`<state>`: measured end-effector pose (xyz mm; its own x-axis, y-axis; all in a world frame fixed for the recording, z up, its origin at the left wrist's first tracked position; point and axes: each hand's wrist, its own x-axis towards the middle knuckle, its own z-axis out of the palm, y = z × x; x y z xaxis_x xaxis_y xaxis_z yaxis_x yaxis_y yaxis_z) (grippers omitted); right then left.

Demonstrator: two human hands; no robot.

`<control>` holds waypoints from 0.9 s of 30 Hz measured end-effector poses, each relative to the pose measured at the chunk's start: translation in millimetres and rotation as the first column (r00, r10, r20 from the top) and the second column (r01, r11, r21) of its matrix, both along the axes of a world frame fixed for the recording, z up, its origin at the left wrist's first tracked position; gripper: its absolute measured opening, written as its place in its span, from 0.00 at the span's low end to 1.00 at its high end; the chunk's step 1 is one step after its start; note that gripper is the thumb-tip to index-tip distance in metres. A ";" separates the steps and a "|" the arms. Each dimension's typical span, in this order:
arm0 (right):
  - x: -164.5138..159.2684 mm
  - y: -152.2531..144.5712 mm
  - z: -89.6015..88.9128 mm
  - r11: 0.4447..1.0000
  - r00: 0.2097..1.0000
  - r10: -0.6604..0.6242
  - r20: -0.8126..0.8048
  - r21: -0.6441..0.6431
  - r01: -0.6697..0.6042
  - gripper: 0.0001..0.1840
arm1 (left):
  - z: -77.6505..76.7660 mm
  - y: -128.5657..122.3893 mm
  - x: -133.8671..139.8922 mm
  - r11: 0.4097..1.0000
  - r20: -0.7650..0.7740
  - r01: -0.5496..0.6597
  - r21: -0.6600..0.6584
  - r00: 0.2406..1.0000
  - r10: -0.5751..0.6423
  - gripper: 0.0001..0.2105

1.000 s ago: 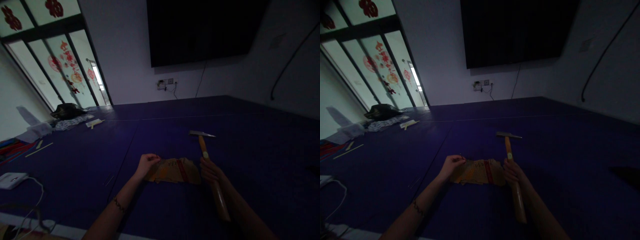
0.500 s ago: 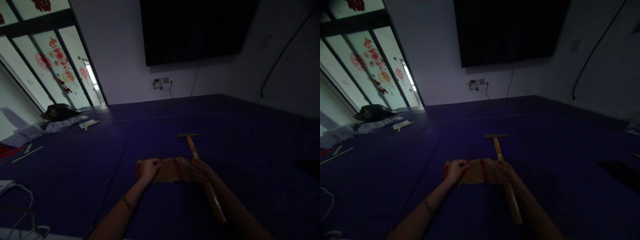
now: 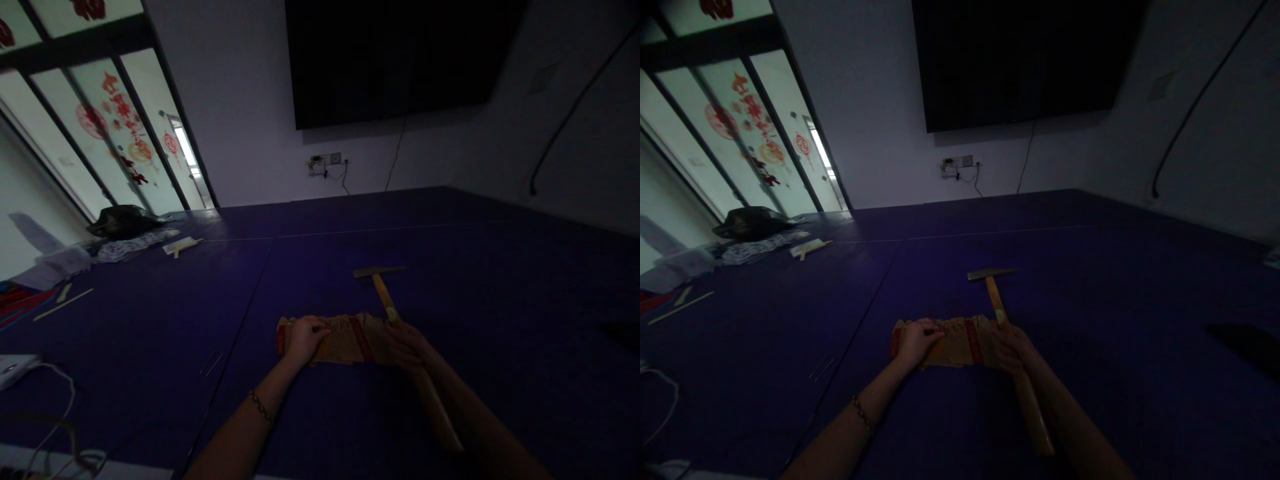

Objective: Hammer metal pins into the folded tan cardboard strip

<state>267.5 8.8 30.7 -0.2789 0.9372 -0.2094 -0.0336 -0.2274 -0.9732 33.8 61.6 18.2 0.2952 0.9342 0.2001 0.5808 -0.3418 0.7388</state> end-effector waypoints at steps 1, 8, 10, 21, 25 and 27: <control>-2.6 -3.2 3.7 1.000 0.999 -0.030 -0.019 0.002 0.030 0.29 | -0.5 0.5 -0.1 1.000 -0.002 0.002 0.001 1.000 -0.002 0.03; -31.5 -32.7 36.8 0.988 0.966 -0.138 0.218 0.093 0.121 0.17 | -0.4 3.3 0.0 1.000 -0.028 0.008 0.010 1.000 -0.008 0.03; -47.9 -49.3 47.1 0.981 0.944 -0.186 0.274 0.100 0.165 0.15 | -0.2 3.9 0.6 1.000 -0.039 0.009 0.009 0.999 -0.008 0.03; -110.1 -92.4 61.7 0.953 0.698 -0.293 0.654 0.255 0.161 0.11 | -6.7 8.8 5.1 0.999 -0.090 -0.025 -0.022 0.996 0.023 0.05; -117.6 -92.6 60.1 0.939 0.633 -0.335 0.698 0.304 0.162 0.09 | -3.8 7.4 5.8 1.000 -0.077 -0.004 -0.026 0.997 0.002 0.06; -119.6 -92.2 54.2 0.937 0.595 -0.335 0.730 0.324 0.131 0.09 | -2.9 7.0 6.2 1.000 -0.073 -0.002 -0.029 0.997 0.000 0.06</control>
